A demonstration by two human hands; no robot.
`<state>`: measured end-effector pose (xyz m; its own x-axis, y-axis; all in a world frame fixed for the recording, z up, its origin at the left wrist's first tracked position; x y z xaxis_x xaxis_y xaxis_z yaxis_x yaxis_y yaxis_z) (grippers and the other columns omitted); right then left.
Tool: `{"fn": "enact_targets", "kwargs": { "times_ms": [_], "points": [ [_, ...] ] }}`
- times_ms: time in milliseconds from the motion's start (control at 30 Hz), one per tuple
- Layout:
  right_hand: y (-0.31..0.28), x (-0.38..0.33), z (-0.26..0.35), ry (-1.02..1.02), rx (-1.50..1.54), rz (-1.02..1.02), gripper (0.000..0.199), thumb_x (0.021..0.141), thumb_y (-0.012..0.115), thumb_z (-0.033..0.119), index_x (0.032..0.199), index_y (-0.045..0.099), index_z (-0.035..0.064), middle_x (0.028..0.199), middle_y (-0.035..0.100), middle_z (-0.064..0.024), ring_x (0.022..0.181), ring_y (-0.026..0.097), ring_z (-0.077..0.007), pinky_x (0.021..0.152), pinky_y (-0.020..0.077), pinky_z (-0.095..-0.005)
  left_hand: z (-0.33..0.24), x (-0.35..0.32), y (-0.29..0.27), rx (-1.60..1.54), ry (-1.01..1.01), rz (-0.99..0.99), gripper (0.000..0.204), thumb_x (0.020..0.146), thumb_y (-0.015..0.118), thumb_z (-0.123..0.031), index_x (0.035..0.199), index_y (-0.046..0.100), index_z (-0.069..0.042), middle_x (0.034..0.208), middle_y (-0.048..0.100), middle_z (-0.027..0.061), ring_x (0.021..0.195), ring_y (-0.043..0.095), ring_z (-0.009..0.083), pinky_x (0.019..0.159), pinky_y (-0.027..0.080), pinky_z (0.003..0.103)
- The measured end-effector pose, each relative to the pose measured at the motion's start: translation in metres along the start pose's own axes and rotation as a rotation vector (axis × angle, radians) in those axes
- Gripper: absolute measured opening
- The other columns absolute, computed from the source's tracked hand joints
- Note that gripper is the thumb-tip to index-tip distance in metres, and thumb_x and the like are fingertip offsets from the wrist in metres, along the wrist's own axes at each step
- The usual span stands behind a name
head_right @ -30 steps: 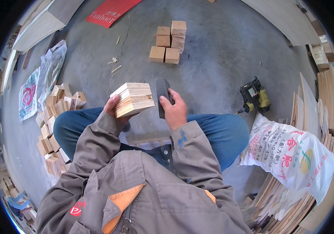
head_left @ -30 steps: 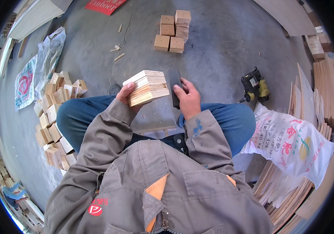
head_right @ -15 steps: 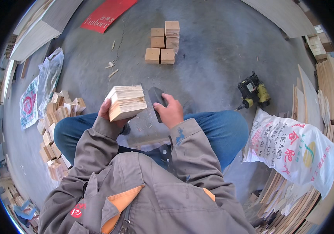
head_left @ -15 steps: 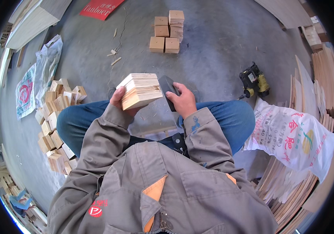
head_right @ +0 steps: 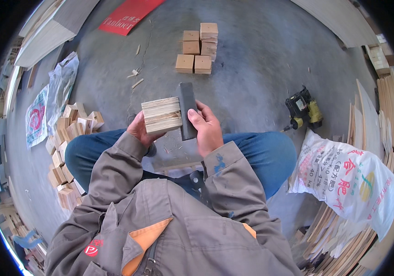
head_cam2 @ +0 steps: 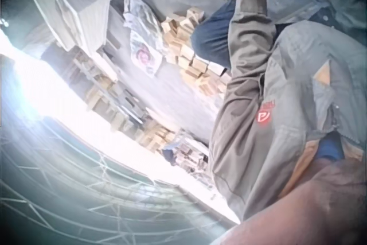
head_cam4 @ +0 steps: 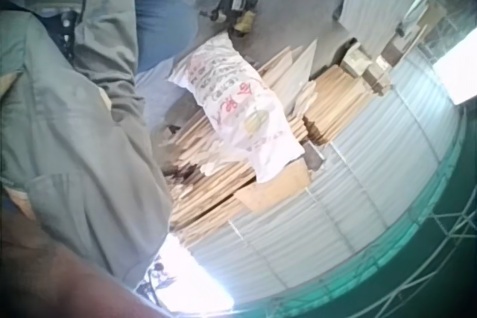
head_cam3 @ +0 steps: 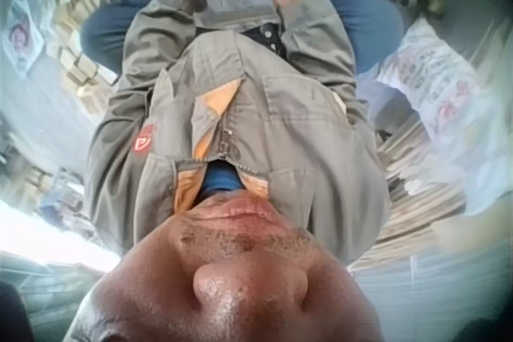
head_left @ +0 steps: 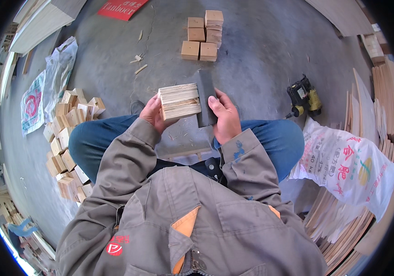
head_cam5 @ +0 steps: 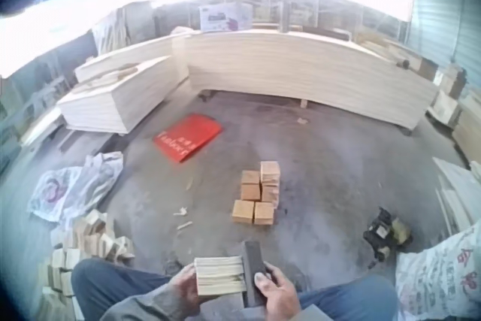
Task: The person sits on the floor and sands small wooden blocks using a sanding block. They repeatedly pick up blocks, sand their edges and faces, and place them back into a pile.
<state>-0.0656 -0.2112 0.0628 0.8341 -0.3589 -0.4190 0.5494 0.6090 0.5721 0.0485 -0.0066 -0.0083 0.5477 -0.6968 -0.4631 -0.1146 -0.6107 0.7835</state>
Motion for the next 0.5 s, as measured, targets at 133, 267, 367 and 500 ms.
{"fn": "enact_targets", "kwargs": {
  "times_ms": [133, 267, 367, 500],
  "points": [
    [-0.005, 0.002, -0.002, -0.099, -0.182, -0.018, 0.047, 0.102, 0.064, 0.012, 0.144, 0.053, -0.0041, 0.127, 0.066, -0.0139, 0.112, 0.064, -0.0185, 0.098, 0.0516, -0.0322, 0.008, 0.003, -0.003, 0.097, -0.028, -0.186, 0.058, 0.102, 0.063, -0.045, 0.15, 0.048, -0.016, 0.142, 0.06, 0.0132, 0.131, 0.059, 0.0338, 0.102, 0.053, 0.059],
    [-0.006, 0.006, -0.014, -0.253, -0.436, 0.073, 0.05, 0.099, 0.069, 0.015, 0.142, 0.055, -0.0055, 0.129, 0.066, -0.0163, 0.114, 0.063, -0.0195, 0.1, 0.0507, -0.0324, 0.014, 0.001, -0.017, -0.028, -0.115, -0.034, 0.068, 0.092, 0.076, -0.045, 0.148, 0.049, -0.018, 0.142, 0.06, 0.0088, 0.129, 0.059, 0.0305, 0.104, 0.048, 0.056],
    [-0.011, 0.009, -0.023, -0.302, -0.522, 0.042, 0.052, 0.096, 0.073, 0.02, 0.14, 0.058, -0.0038, 0.125, 0.066, -0.019, 0.115, 0.064, -0.0243, 0.101, 0.0499, -0.0354, 0.02, -0.004, 0.006, 0.267, -0.045, -0.099, 0.074, 0.086, 0.08, -0.044, 0.148, 0.048, -0.02, 0.141, 0.06, 0.0059, 0.126, 0.06, 0.0276, 0.102, 0.049, 0.052],
    [-0.02, 0.015, -0.03, -0.305, -0.699, -0.034, 0.055, 0.091, 0.077, 0.023, 0.138, 0.061, -0.0012, 0.126, 0.065, -0.023, 0.116, 0.063, -0.0328, 0.103, 0.0485, -0.0402, 0.02, -0.004, 0.008, 0.3, -0.051, -0.228, 0.075, 0.082, 0.082, -0.039, 0.147, 0.048, -0.021, 0.137, 0.061, 0.0036, 0.122, 0.061, 0.025, 0.097, 0.051, 0.049]
  ]
}}
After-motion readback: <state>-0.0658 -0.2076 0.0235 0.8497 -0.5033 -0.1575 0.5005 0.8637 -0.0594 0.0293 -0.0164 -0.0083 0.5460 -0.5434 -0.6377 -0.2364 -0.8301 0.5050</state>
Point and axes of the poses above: each hand's wrist, its own x-axis towards the middle knuckle, its own y-axis out of the palm, z = x × y, the point moved 1 cm from there along x, towards the middle knuckle
